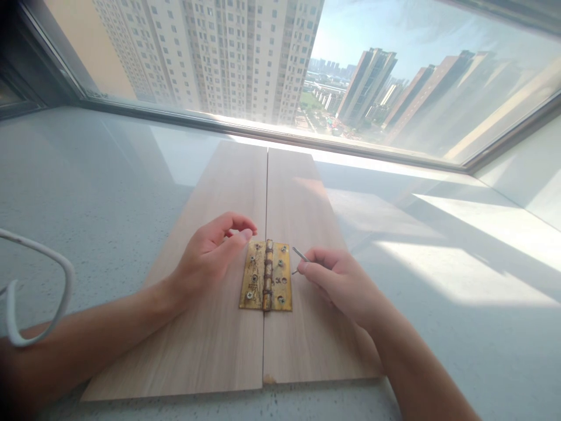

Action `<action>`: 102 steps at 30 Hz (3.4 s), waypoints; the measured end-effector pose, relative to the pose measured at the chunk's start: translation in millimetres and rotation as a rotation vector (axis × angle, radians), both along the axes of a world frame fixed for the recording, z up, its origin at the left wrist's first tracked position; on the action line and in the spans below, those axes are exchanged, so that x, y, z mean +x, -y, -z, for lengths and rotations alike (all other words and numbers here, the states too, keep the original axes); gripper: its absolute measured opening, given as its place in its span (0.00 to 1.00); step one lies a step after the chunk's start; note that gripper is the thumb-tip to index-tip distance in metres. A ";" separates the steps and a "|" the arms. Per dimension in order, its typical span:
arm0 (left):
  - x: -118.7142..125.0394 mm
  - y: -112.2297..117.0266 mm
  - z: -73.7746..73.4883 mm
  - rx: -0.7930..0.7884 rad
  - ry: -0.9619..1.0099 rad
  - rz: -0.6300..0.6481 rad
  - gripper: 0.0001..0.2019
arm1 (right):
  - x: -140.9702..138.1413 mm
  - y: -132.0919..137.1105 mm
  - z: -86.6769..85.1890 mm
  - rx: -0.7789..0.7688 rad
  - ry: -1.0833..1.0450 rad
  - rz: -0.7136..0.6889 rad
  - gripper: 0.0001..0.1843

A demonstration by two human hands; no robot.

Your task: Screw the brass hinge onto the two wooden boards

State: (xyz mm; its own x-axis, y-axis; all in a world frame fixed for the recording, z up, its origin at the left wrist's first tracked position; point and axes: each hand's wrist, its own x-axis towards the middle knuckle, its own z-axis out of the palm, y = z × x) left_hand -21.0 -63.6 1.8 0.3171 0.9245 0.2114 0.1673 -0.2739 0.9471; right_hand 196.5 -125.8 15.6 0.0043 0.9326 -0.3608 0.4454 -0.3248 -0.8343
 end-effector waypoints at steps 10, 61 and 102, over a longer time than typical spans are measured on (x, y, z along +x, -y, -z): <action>2.3 -3.3 2.5 -0.051 0.070 -0.008 0.09 | -4.0 1.5 -0.7 0.017 -0.012 -0.013 0.19; 3.0 -5.1 7.0 -0.032 0.080 0.024 0.09 | -8.4 -1.1 2.8 0.016 -0.020 -0.045 0.16; -12.6 24.3 2.5 0.367 -0.521 0.008 0.12 | -10.6 -1.5 11.5 0.169 0.031 -0.069 0.12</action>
State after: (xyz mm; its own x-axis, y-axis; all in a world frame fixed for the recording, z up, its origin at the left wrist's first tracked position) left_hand -33.6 -87.9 -0.6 0.4700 0.8188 0.3297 0.5779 -0.5678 0.5862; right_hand 185.9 -124.3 4.1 -0.0529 0.9785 -0.1992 0.4881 -0.1487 -0.8600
